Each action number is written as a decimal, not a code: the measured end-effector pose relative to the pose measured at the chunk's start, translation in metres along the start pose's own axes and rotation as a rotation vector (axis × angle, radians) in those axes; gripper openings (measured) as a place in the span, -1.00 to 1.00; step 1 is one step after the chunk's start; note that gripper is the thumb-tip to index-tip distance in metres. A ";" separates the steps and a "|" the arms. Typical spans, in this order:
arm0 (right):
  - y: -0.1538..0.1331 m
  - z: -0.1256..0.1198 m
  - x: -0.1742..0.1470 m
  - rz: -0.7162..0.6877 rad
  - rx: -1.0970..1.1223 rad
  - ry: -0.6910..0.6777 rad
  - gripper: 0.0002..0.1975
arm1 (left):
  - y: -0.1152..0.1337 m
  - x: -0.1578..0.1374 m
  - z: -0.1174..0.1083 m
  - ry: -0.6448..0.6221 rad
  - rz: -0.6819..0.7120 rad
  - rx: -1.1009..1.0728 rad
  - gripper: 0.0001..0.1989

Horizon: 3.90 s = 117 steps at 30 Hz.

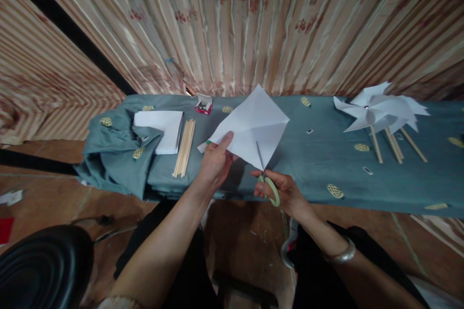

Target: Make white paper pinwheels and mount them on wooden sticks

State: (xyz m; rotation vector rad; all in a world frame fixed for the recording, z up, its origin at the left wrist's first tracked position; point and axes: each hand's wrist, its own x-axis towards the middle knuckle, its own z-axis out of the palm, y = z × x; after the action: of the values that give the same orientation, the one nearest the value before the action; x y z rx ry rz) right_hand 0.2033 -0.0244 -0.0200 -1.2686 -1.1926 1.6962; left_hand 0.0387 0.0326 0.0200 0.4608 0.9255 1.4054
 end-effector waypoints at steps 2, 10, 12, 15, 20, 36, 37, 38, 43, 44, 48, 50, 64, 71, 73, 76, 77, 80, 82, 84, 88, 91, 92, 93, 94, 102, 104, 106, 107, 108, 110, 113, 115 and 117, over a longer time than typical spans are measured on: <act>0.000 0.000 0.000 -0.001 0.009 0.002 -0.52 | -0.001 0.000 0.000 0.008 0.000 -0.008 -0.78; -0.001 0.003 0.001 0.043 0.043 0.042 -0.57 | 0.000 0.000 -0.001 -0.017 -0.006 -0.022 -0.71; -0.002 0.003 0.001 0.048 0.046 0.044 -0.56 | 0.001 0.000 -0.001 -0.004 -0.010 -0.025 -0.70; -0.003 0.003 0.001 0.026 0.031 0.036 -0.57 | 0.000 -0.001 0.000 0.009 -0.024 -0.016 -0.73; -0.006 0.000 0.001 0.001 0.001 0.017 -0.55 | -0.004 -0.002 0.002 0.003 -0.036 -0.006 -0.83; -0.015 0.001 -0.001 0.057 0.032 0.035 -0.53 | -0.008 -0.003 0.001 -0.030 -0.036 -0.016 -0.81; -0.015 0.001 0.000 0.063 0.042 0.038 -0.52 | -0.008 -0.003 0.001 -0.031 -0.039 -0.019 -0.81; -0.014 0.001 0.000 0.067 0.053 0.040 -0.51 | -0.008 -0.003 0.001 -0.027 -0.042 -0.018 -0.82; -0.010 0.002 0.001 0.063 0.086 0.044 -0.54 | -0.005 -0.004 0.002 0.007 -0.049 0.012 -0.88; -0.009 0.002 0.001 0.069 0.088 0.045 -0.55 | -0.005 -0.004 0.002 0.012 -0.051 0.019 -0.89; -0.010 0.003 0.001 0.087 0.093 0.053 -0.53 | -0.004 -0.005 0.004 0.003 -0.042 0.028 -0.86; -0.011 0.003 0.001 0.085 0.087 0.049 -0.52 | -0.005 -0.005 0.004 -0.012 -0.032 0.027 -0.83; -0.013 0.001 0.001 0.055 0.064 0.038 -0.54 | -0.006 -0.005 0.002 -0.020 -0.038 0.033 -0.79; -0.015 0.002 -0.001 0.069 0.078 0.014 -0.50 | -0.006 -0.006 0.002 -0.030 -0.040 0.033 -0.83; -0.016 0.001 -0.002 0.068 0.067 0.008 -0.48 | -0.006 -0.006 0.002 -0.028 -0.047 0.035 -0.80; -0.016 0.000 -0.002 0.070 0.055 0.016 -0.45 | -0.007 -0.007 0.003 -0.015 -0.065 0.035 -0.73; -0.017 0.000 -0.001 0.069 0.051 0.017 -0.45 | -0.007 -0.007 0.003 -0.015 -0.069 0.027 -0.71; -0.017 0.001 -0.001 0.060 0.044 0.022 -0.48 | -0.007 -0.007 0.002 -0.027 -0.065 0.010 -0.69; -0.018 0.001 -0.001 0.057 0.042 0.029 -0.49 | -0.008 -0.006 0.002 -0.036 -0.058 0.011 -0.70; -0.019 0.001 -0.001 0.058 0.042 0.035 -0.49 | -0.008 -0.006 0.002 -0.036 -0.062 0.011 -0.71; -0.018 0.001 -0.001 0.056 0.033 0.033 -0.53 | -0.008 -0.007 0.002 -0.010 -0.073 0.015 -0.73; -0.016 0.002 0.000 0.057 0.038 0.042 -0.53 | -0.008 -0.007 0.002 -0.004 -0.070 0.021 -0.76; -0.016 0.002 0.001 0.056 0.044 0.047 -0.53 | -0.008 -0.007 0.002 -0.004 -0.069 0.020 -0.77; -0.015 0.003 0.001 0.054 0.048 0.053 -0.54 | -0.008 -0.007 0.002 -0.002 -0.068 0.019 -0.77; -0.015 0.003 0.001 0.053 0.052 0.057 -0.56 | -0.008 -0.006 0.001 0.000 -0.067 0.019 -0.77; -0.007 0.002 0.000 0.049 0.050 -0.005 -0.51 | -0.010 -0.005 0.000 0.009 -0.053 0.029 -0.74; -0.001 0.000 -0.001 0.048 0.073 -0.060 -0.46 | -0.008 -0.004 0.000 0.018 -0.045 0.035 -0.74; 0.002 -0.003 -0.004 0.086 0.066 -0.146 -0.45 | -0.004 -0.002 -0.001 0.032 -0.023 0.033 -0.74; 0.002 -0.005 -0.006 0.117 0.040 -0.198 -0.47 | -0.001 0.000 -0.002 0.041 -0.006 0.028 -0.75; 0.001 -0.008 -0.008 0.157 0.003 -0.261 -0.49 | 0.003 0.001 -0.003 0.051 0.017 0.022 -0.76; -0.006 -0.014 -0.016 0.235 -0.064 -0.398 -0.54 | 0.010 0.004 -0.008 0.063 0.061 0.015 -0.77; -0.021 -0.028 -0.029 0.313 -0.049 -0.575 -0.54 | 0.015 0.007 -0.017 0.075 0.089 0.025 -0.76; -0.030 -0.039 -0.035 0.311 -0.001 -0.600 -0.50 | 0.015 0.006 -0.022 0.079 0.075 0.054 -0.74; -0.036 -0.052 -0.038 0.220 0.047 -0.465 -0.46 | 0.011 0.003 -0.026 0.069 0.042 0.104 -0.73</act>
State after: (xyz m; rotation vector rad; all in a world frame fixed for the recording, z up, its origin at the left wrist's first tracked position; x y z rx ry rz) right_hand 0.2638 -0.0329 0.0214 -1.0354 -1.2954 2.2532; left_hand 0.0112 0.0310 0.0123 0.5147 1.0539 1.4237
